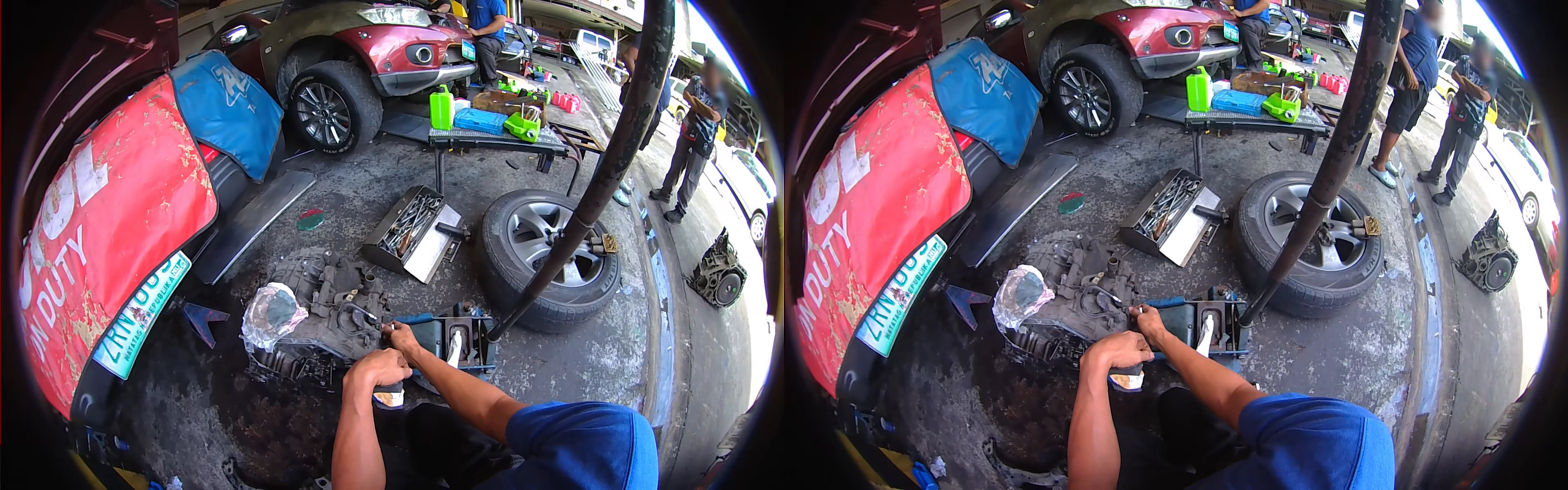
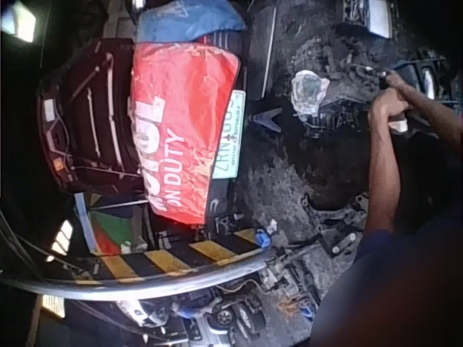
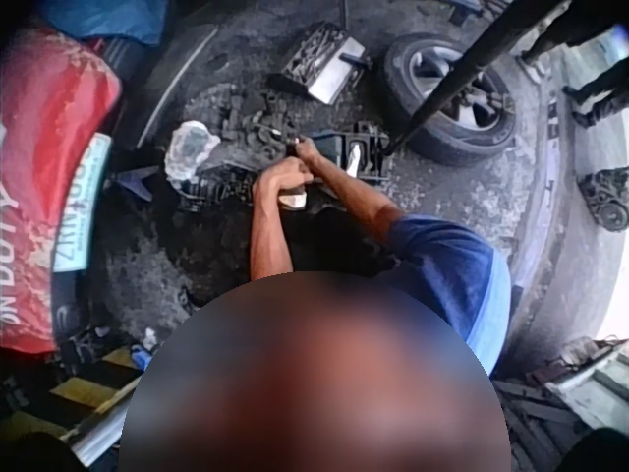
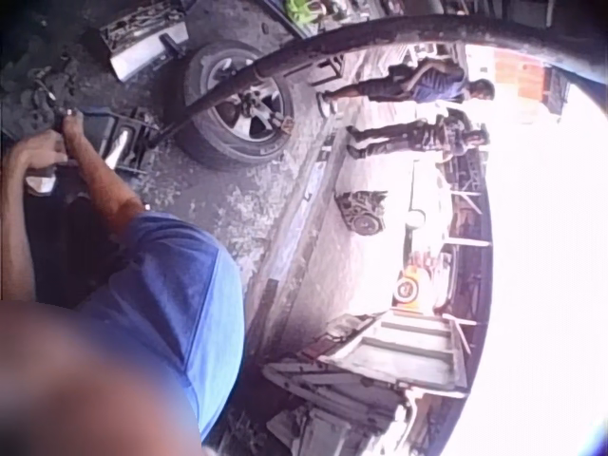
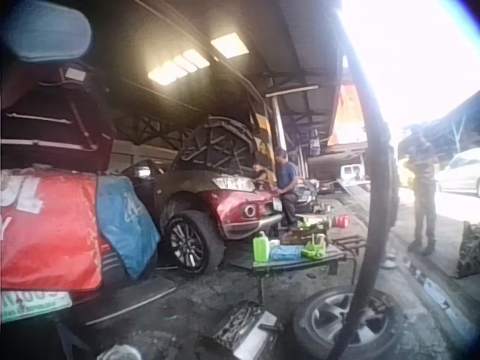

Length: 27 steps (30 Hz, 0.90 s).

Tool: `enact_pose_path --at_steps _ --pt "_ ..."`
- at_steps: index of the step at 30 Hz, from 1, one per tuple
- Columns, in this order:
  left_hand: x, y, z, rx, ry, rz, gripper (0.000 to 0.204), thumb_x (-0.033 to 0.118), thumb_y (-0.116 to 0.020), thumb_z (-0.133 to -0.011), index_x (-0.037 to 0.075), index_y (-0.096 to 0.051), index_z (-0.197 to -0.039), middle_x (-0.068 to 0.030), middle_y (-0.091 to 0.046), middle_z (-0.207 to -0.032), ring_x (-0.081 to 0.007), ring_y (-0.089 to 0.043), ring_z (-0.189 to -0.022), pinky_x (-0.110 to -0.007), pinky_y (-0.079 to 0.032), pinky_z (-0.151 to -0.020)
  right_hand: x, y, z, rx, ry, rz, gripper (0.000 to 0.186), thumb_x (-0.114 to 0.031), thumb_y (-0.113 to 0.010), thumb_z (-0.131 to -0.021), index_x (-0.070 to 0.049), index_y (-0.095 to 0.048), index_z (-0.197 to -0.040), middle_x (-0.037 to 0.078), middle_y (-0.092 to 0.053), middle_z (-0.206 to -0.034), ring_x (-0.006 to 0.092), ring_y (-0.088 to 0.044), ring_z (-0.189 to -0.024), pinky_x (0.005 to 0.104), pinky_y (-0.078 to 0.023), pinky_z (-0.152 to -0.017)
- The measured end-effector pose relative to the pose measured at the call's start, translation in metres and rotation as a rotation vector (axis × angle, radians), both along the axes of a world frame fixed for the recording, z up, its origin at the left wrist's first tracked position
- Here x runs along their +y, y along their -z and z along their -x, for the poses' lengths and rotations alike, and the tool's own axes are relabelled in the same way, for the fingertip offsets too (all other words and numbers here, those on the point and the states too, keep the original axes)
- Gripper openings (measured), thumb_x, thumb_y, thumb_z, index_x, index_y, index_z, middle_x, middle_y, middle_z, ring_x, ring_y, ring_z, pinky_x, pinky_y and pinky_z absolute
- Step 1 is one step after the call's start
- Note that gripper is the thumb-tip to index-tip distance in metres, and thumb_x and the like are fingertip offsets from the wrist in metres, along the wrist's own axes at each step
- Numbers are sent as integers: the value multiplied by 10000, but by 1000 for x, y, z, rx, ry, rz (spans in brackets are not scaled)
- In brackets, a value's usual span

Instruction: Repairing or disassembling a car transmission/engine component in a service bay.

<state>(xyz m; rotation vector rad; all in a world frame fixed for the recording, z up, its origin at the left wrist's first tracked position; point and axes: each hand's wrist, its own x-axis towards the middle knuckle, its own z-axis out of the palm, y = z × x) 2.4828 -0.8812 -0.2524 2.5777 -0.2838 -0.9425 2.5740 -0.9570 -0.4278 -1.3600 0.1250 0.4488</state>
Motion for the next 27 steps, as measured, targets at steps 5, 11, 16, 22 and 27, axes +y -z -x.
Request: enact_pose_path --at_steps 5,11,16,22,27 --pt "5 -3 4 39 -34 -2 378 361 -613 -845 89 -708 -1089 -146 -682 -1129 -332 -636 -1067 -419 -482 -937 5 -6 4 -36 -4 64 230 -238 -657 -922 -10 -659 -956 60 -626 -752 145 -510 -675 322 -434 -635" --pt "-2 -16 4 12 -74 -25 373 358 -601 -853 84 -710 -1081 -136 -674 -1156 -326 -624 -1093 -412 -477 -950 -3 -7 -5 -382 -57 320 237 -182 -655 -876 2 -628 -1023 174 -679 -884 244 -644 -846 361 -491 -795" --pt "2 -6 3 21 -60 -33 382 355 -604 -850 103 -704 -1117 -126 -665 -1185 -320 -616 -1114 -410 -471 -967 -1 -10 -1 -218 -68 265 242 -193 -643 -887 -6 -647 -1040 119 -687 -877 204 -625 -821 346 -485 -770" --pt "5 3 2 21 -70 -64 379 350 -608 -847 121 -705 -1133 -108 -661 -1206 -312 -613 -1129 -410 -468 -977 8 -11 4 -47 2 129 211 -187 -636 -898 -5 -660 -1000 50 -653 -823 146 -556 -748 312 -461 -695" --pt "0 -2 1 -9 -42 -32 376 357 -609 -855 118 -703 -1130 -103 -667 -1191 -306 -620 -1117 -406 -472 -969 2 -2 -7 -122 -9 148 267 -220 -649 -901 9 -669 -1037 77 -666 -826 149 -560 -743 318 -459 -687"
